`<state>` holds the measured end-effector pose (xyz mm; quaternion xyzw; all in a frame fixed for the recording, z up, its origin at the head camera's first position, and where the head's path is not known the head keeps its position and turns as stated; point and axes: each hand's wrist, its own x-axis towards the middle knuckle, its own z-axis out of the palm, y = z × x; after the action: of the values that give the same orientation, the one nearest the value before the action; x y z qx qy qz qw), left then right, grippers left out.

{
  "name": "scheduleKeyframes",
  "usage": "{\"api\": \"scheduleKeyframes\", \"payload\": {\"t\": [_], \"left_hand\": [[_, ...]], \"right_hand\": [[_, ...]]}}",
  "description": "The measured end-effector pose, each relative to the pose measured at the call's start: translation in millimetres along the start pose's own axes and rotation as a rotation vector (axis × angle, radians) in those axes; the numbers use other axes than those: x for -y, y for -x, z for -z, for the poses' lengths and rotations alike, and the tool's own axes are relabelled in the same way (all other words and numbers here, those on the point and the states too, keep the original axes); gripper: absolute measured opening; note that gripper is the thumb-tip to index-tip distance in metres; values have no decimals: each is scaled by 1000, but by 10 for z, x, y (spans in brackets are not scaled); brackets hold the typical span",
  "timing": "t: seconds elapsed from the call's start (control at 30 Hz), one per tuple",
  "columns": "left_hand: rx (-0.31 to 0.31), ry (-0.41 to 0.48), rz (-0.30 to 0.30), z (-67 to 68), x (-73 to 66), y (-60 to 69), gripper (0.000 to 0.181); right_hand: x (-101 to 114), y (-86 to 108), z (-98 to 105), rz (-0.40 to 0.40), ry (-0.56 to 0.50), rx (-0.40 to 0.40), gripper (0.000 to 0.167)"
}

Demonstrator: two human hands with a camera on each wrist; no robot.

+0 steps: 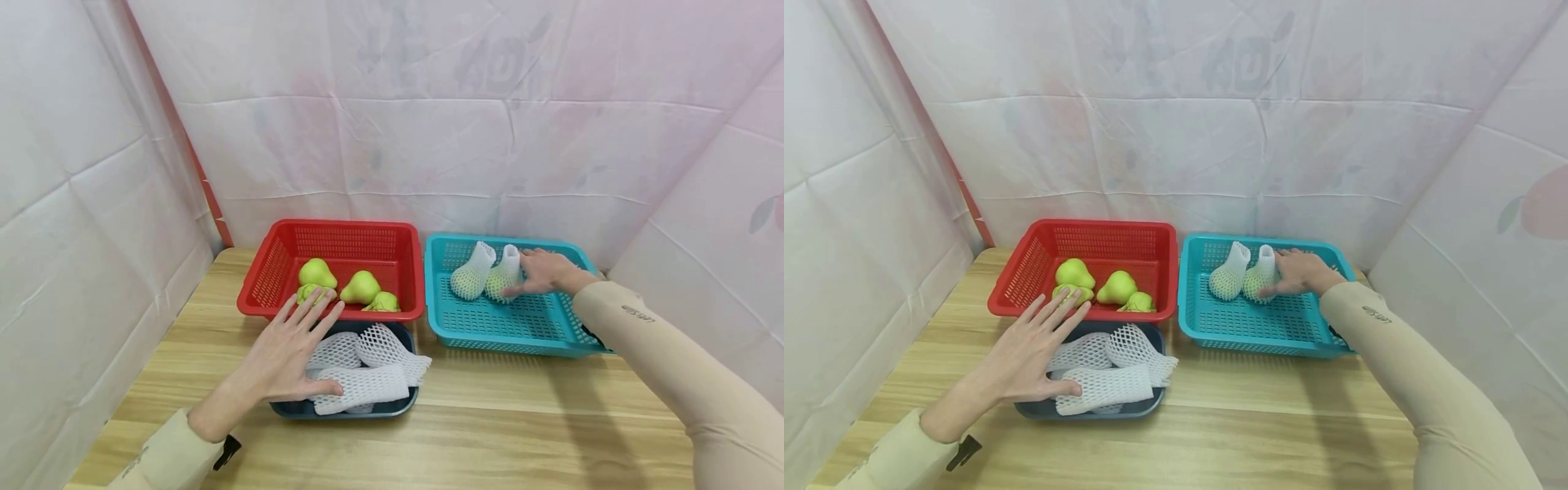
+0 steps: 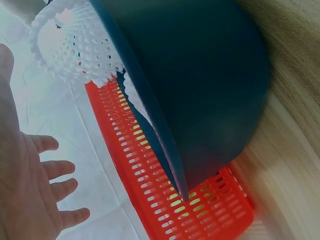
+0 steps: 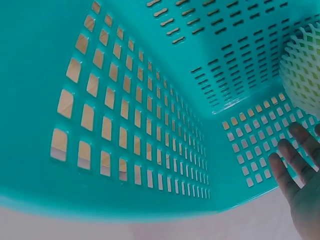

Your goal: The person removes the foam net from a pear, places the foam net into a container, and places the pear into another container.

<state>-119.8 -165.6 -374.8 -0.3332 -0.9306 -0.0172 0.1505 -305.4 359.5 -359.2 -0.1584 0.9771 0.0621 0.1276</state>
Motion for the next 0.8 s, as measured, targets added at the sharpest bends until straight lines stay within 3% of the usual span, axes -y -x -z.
{"api": "scheduleKeyframes", "payload": {"t": [0.8], "left_hand": [[4,18,5,-25,9,19,120]], "right_hand": [[253,-103,-27,101,-2,-8,106]]}}
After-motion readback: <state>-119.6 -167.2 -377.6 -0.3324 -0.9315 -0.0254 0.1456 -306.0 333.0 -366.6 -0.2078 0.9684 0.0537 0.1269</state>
